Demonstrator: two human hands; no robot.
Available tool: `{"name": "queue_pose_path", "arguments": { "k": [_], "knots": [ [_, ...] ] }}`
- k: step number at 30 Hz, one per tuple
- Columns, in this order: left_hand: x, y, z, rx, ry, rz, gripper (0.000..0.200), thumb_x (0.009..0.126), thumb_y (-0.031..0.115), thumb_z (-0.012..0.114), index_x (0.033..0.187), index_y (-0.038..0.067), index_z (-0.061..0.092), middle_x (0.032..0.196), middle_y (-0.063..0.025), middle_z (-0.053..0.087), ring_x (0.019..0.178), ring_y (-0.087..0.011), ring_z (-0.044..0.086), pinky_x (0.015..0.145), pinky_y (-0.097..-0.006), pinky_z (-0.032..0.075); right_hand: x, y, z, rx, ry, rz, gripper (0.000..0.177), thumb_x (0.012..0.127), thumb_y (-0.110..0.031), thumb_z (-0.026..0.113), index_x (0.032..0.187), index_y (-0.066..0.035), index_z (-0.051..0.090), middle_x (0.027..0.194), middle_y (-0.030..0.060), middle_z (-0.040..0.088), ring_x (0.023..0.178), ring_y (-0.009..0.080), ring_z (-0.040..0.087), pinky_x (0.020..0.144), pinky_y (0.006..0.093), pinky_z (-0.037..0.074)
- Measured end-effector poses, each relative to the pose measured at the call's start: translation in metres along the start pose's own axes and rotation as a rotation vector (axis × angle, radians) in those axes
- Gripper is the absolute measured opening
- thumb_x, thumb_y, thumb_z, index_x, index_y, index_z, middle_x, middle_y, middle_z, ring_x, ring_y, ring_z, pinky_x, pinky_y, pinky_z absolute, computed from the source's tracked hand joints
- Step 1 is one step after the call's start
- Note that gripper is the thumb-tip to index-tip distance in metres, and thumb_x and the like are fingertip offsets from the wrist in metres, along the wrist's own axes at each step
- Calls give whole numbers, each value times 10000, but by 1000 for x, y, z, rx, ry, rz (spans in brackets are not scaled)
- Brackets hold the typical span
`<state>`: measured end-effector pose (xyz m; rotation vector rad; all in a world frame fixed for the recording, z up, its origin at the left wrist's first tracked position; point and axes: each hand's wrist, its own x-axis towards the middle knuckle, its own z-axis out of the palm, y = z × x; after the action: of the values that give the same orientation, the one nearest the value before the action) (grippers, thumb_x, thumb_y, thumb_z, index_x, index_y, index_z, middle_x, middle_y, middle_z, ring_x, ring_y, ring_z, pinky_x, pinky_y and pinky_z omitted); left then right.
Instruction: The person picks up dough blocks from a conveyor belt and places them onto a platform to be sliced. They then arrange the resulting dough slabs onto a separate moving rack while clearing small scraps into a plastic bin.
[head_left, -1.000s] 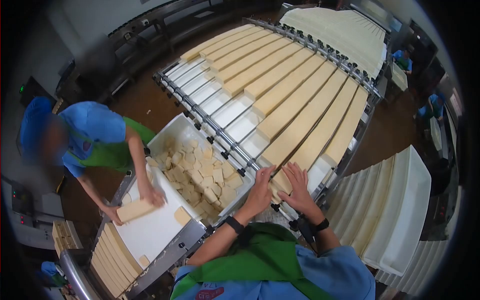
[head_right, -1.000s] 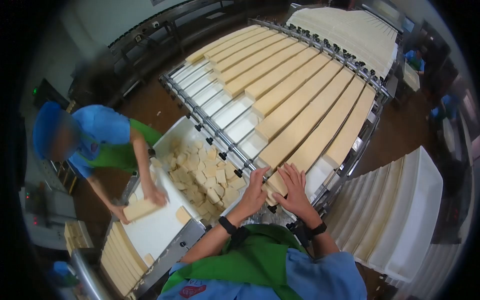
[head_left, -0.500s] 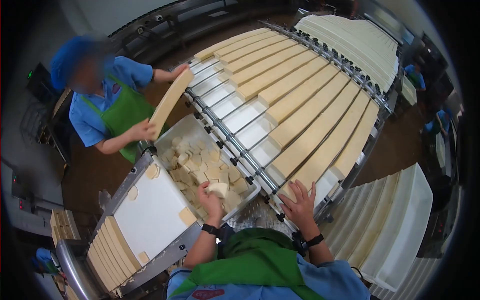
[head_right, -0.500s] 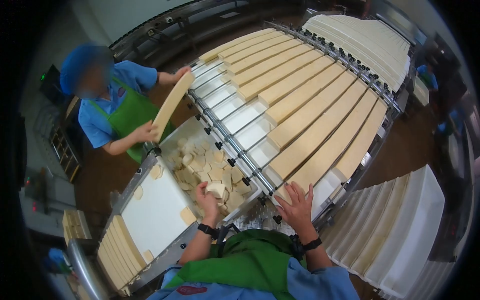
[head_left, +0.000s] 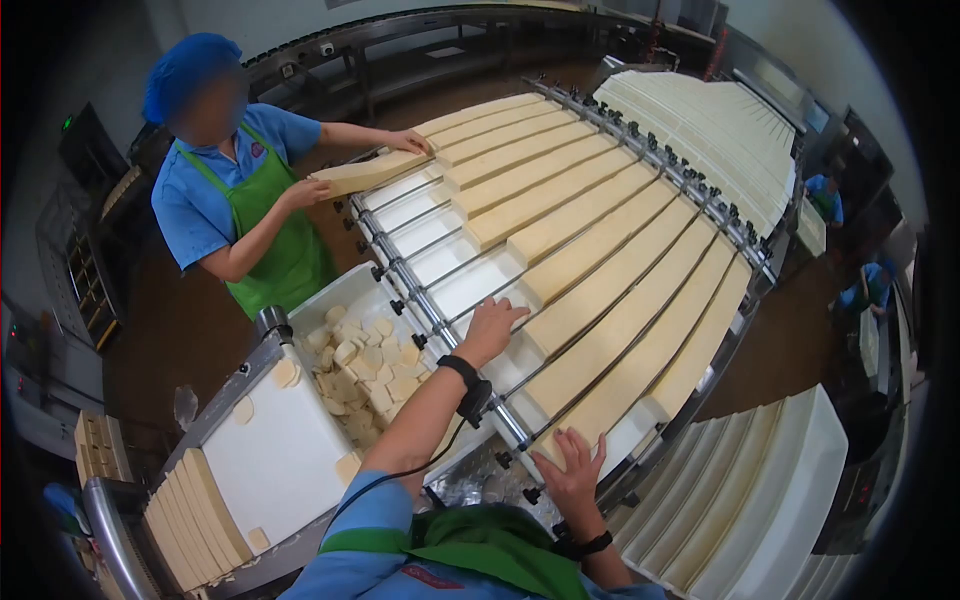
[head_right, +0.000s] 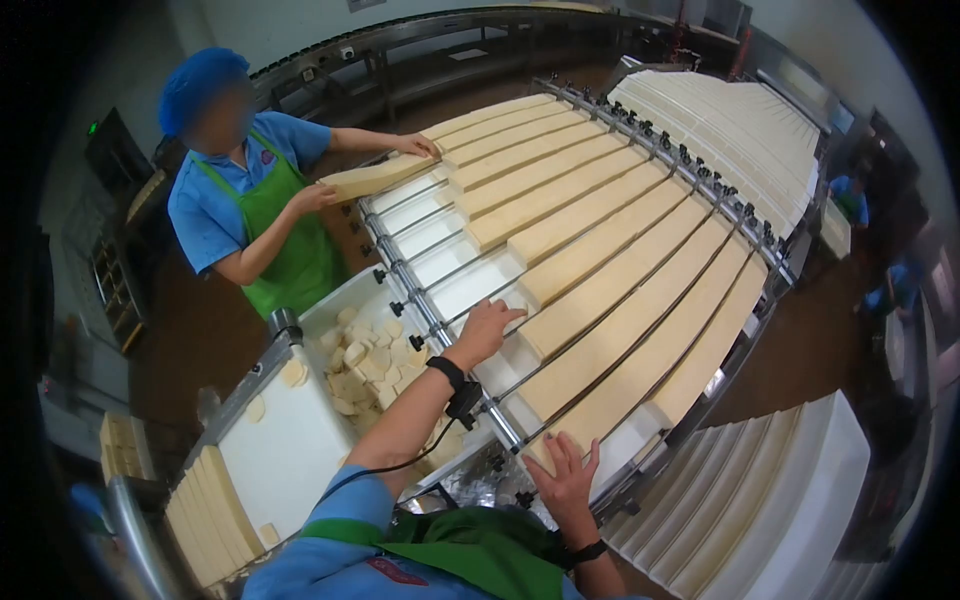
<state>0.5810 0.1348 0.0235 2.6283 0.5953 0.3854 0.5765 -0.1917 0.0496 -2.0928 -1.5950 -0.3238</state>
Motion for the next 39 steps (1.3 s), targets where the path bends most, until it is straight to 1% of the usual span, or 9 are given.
{"name": "queue_pose_path", "arguments": {
  "k": [4, 7, 10, 13, 16, 19, 26, 33, 39],
  "knots": [
    [20, -1, 13, 193, -5, 35, 386, 807, 54, 578, 1138, 211, 697, 959, -71, 604, 966, -301, 560, 797, -412, 482, 0, 1, 1, 6, -6, 7, 246, 770, -185, 723, 992, -284, 758, 1252, 57, 570, 1241, 268, 516, 1096, 669, 214],
    [10, -5, 8, 268, 19, 28, 277, 798, 73, 592, 1021, 153, 736, 951, -81, 605, 945, -297, 566, 768, -401, 487, 1, -1, -2, 27, -20, 22, 236, 774, -190, 723, 990, -281, 757, 1248, 55, 568, 1239, 263, 515, 1099, 668, 212],
    [-23, 1, -19, 478, -64, -87, 159, 792, 116, 600, 861, 85, 740, 921, -98, 609, 981, -301, 559, 789, -413, 474, 2, 0, 0, 31, -17, 28, 231, 777, -185, 721, 987, -273, 756, 1240, 64, 567, 1238, 262, 514, 1101, 666, 212],
    [-72, 18, -73, 440, 144, -269, 132, 758, 77, 624, 844, 49, 721, 914, -102, 599, 955, -293, 554, 759, -400, 459, 6, -1, -2, 26, -20, 23, 220, 776, -181, 725, 976, -267, 753, 1232, 75, 567, 1233, 264, 517, 1102, 662, 215],
    [-120, 7, -96, 279, 596, -274, 133, 735, 4, 630, 836, 42, 707, 908, -113, 587, 909, -297, 551, 741, -404, 446, 6, -2, -1, 28, -19, 27, 208, 772, -173, 735, 962, -257, 752, 1240, 81, 563, 1227, 269, 521, 1108, 662, 203],
    [-173, 1, -101, 117, 744, -402, 161, 731, -66, 600, 831, 24, 688, 894, -117, 571, 872, -302, 547, 736, -403, 446, 7, -3, -1, 22, -17, 32, 216, 773, -151, 734, 962, -254, 751, 1261, 84, 555, 1235, 275, 521, 1117, 654, 196],
    [-303, 1, -58, -43, 419, -530, 174, 749, -53, 589, 849, 39, 696, 880, -128, 593, 838, -328, 602, 717, -425, 493, 0, 3, 10, -35, 47, -44, 250, 745, -86, 739, 937, -246, 739, 1323, 78, 535, 1244, 289, 527, 1117, 646, 217],
    [-367, 3, -61, -7, 426, -583, 162, 766, -23, 591, 865, 45, 700, 883, -121, 597, 838, -323, 620, 733, -428, 519, 5, -1, 7, -131, 71, -104, 180, 761, -104, 723, 888, -232, 729, 1292, 81, 547, 1231, 294, 533, 1100, 670, 240],
    [-393, -3, -78, 14, 424, -596, 163, 779, -24, 595, 882, 45, 701, 882, -120, 608, 843, -323, 626, 740, -428, 522, 9, 4, 3, -144, -3, -121, 114, 787, -183, 683, 860, -241, 748, 1290, 59, 539, 1281, 290, 475, 1119, 676, 186]
  ]
}}
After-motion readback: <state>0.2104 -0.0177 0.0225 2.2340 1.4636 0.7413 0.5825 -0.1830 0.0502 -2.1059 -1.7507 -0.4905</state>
